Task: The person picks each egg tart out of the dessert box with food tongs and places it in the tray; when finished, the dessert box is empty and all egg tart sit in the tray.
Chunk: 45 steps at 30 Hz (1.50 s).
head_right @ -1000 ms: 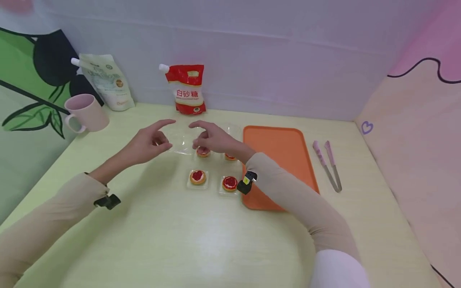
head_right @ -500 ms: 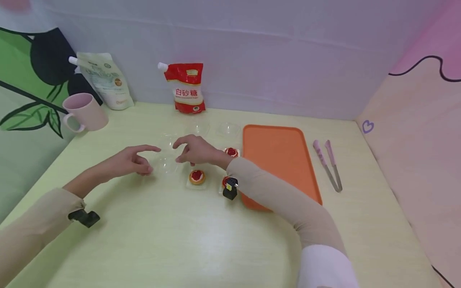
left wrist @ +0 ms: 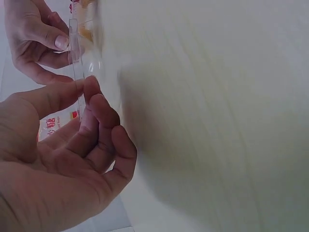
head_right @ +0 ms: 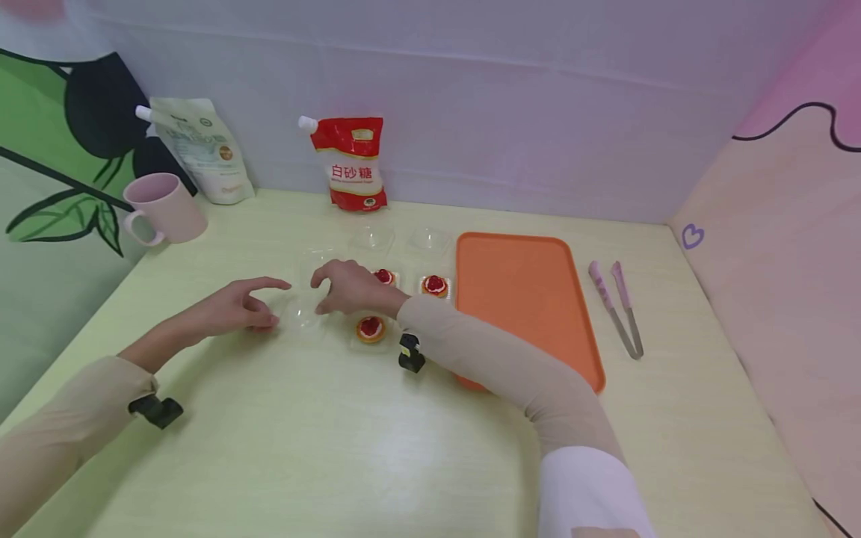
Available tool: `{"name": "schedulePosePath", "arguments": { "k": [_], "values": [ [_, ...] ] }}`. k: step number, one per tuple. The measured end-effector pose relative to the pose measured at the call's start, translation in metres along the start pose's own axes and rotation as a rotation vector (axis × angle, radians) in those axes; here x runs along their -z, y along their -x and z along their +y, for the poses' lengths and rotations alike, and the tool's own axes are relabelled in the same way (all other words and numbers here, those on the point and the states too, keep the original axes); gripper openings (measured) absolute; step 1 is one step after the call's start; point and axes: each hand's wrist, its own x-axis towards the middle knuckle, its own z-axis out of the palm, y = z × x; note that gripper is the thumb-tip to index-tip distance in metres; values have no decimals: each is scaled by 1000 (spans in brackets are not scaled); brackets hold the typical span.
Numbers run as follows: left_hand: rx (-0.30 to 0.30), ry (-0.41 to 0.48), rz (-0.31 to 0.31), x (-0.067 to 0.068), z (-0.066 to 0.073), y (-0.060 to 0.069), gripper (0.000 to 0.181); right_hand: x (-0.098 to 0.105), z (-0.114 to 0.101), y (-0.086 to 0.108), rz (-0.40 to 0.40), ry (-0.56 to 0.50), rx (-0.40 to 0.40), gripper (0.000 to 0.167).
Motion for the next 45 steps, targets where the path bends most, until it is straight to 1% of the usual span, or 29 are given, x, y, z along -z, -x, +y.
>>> {"name": "schedulePosePath", "arguments": {
  "k": [6,12,17,22,26,32,36,39,41,43,45],
  "values": [
    [-5,-22,-2,0,-4,-1,64,-5,-2,0,9,15,0,48],
    [-2,-29,6,1,-5,-1,65,-6,-5,0,15,23,-5,51],
    [5,-32,-14,2,-7,0,63,-6,-6,0,10,31,-1,52],
    [-11,-40,-33,3,-9,-1,64,-4,-4,1,11,9,-8,54],
    [-16,-19,-25,3,-10,0,65,0,-4,3,12,7,-19,55],
    [2,-6,-4,5,-13,0,65,7,-5,8,5,-19,-46,56],
    [8,-2,12,6,-13,2,67,14,-3,15,9,-50,-30,56],
    [9,-30,25,12,-10,5,68,22,0,20,30,-57,-8,57],
    [9,-74,44,17,-8,7,69,29,3,23,59,-60,-2,56],
    [10,-126,75,21,-4,9,69,37,6,28,98,-68,-10,55],
    [6,-185,125,23,2,10,69,45,11,34,145,-82,-15,53]
  ]
}}
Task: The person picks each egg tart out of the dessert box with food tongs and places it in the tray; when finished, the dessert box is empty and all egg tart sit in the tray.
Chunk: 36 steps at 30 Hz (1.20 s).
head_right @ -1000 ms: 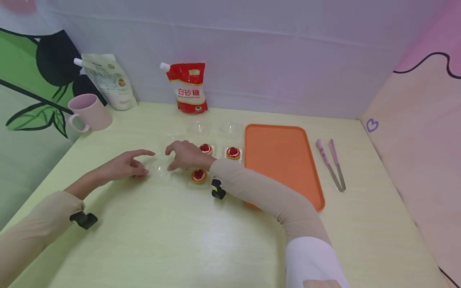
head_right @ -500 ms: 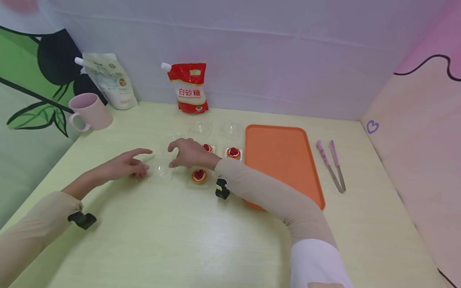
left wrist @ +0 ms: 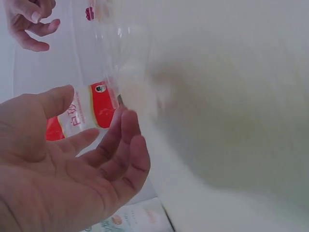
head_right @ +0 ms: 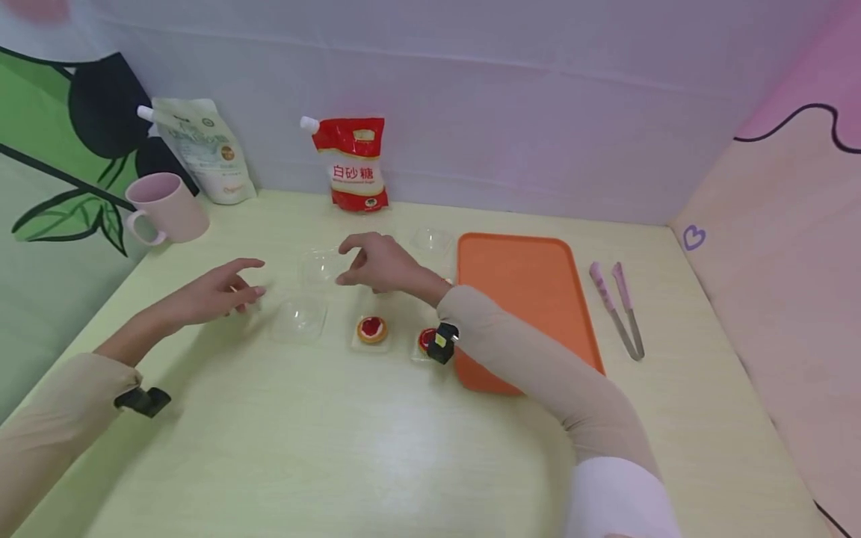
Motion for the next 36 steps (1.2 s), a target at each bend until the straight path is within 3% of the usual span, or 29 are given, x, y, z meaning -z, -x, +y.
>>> {"name": "schedulePosePath", "arguments": {
  "k": [4,6,10,16,20,24,31,36],
  "values": [
    [-79,-63,104,-2,17,-5,65,19,12,13,105,-39,6,49],
    [-116,-66,128,-7,27,-8,64,29,21,20,157,-62,14,48],
    [-149,-85,105,-22,50,-12,68,44,41,37,275,-118,20,46],
    [-213,-252,43,-53,77,-17,81,67,83,73,442,-164,-23,50],
    [-284,-353,21,-70,87,-21,87,85,112,104,549,-139,-107,52],
    [-321,-395,-4,-81,94,-24,92,100,141,138,615,-81,-234,58],
    [-301,-419,-38,-90,103,-28,93,119,196,195,706,-40,-405,66],
    [-297,-431,-36,-93,102,-30,90,124,223,223,687,42,-468,71]
  ]
}}
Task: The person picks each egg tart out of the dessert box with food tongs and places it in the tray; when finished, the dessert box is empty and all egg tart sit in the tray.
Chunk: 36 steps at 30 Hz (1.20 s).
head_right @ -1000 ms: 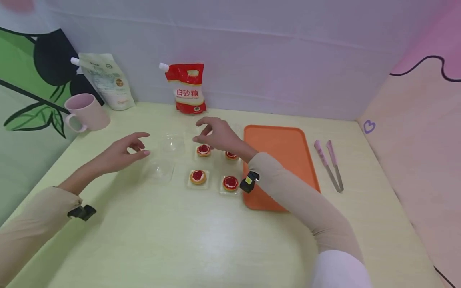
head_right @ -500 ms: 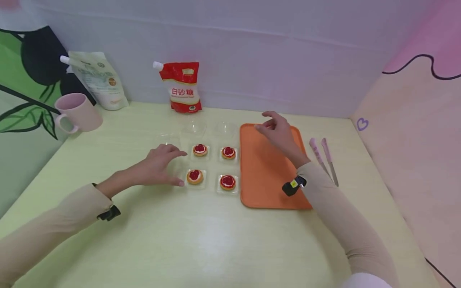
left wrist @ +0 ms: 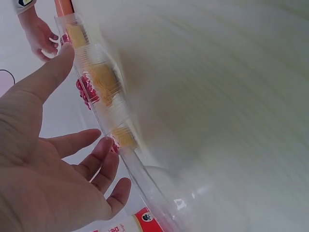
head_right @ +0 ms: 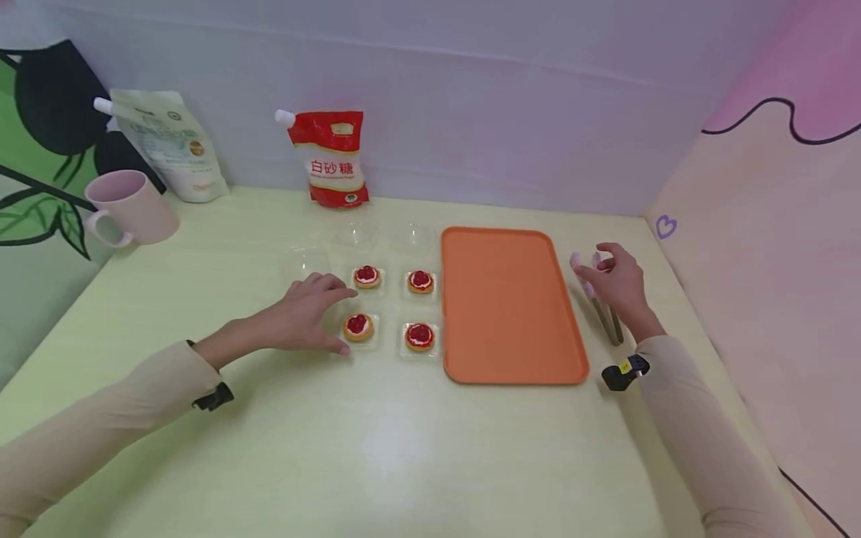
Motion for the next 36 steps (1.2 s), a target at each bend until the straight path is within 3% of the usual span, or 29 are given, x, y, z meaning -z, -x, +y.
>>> {"name": "schedulePosePath", "arguments": {
  "k": [7,14,20,27,36],
  "values": [
    [6,8,-13,-1,-1,0,88,5,23,4,-91,122,-68,86],
    [12,4,-9,-2,-4,-3,85,6,25,7,-199,178,-54,90],
    [18,16,-9,-1,-5,-4,83,6,29,5,-142,218,7,76],
    [21,19,-11,-1,-2,-4,82,7,31,4,-112,217,21,67],
    [17,18,-17,-3,-2,-4,82,11,14,3,-75,147,105,61]
  ]
}}
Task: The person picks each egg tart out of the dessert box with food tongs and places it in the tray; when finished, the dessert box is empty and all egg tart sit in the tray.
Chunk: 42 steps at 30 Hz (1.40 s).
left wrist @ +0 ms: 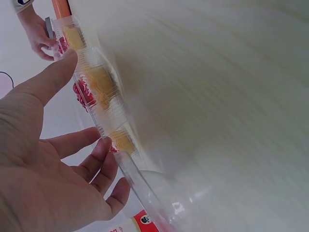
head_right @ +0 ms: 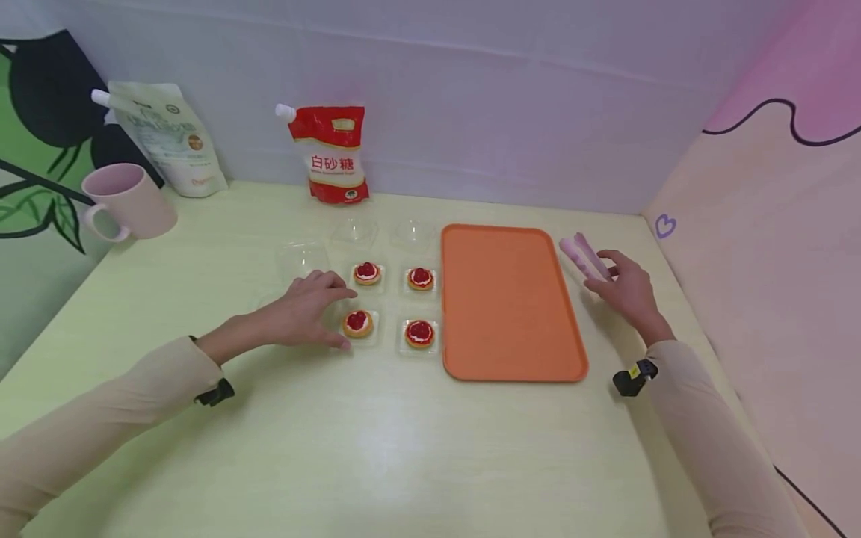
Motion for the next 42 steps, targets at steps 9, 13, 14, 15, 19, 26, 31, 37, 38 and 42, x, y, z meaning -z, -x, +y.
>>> {"name": "schedulePosePath", "arguments": {
  "k": [9,13,14,15,19,26,31,37,38,42],
  "values": [
    [0,3,-1,0,0,1,82,5,-63,-3,-138,-59,88,62],
    [-9,6,7,-1,0,1,81,1,-101,-1,-251,-57,175,57],
    [-8,10,7,-1,0,1,81,-2,-109,-1,-276,-56,199,56],
    [-8,12,7,-1,1,1,81,-4,-117,-1,-296,-56,225,55],
    [0,17,3,0,3,1,81,-16,-145,0,-392,-64,308,54],
    [12,20,-3,0,3,2,82,-36,-189,4,-502,-10,411,54],
    [15,32,-6,1,3,4,82,-50,-211,6,-575,27,480,50],
    [31,28,0,2,3,3,82,-63,-232,7,-630,114,595,45],
    [31,27,1,1,3,3,82,-65,-235,7,-638,127,607,43],
    [35,32,-1,1,4,2,81,-74,-244,6,-669,201,633,41]
  ]
}}
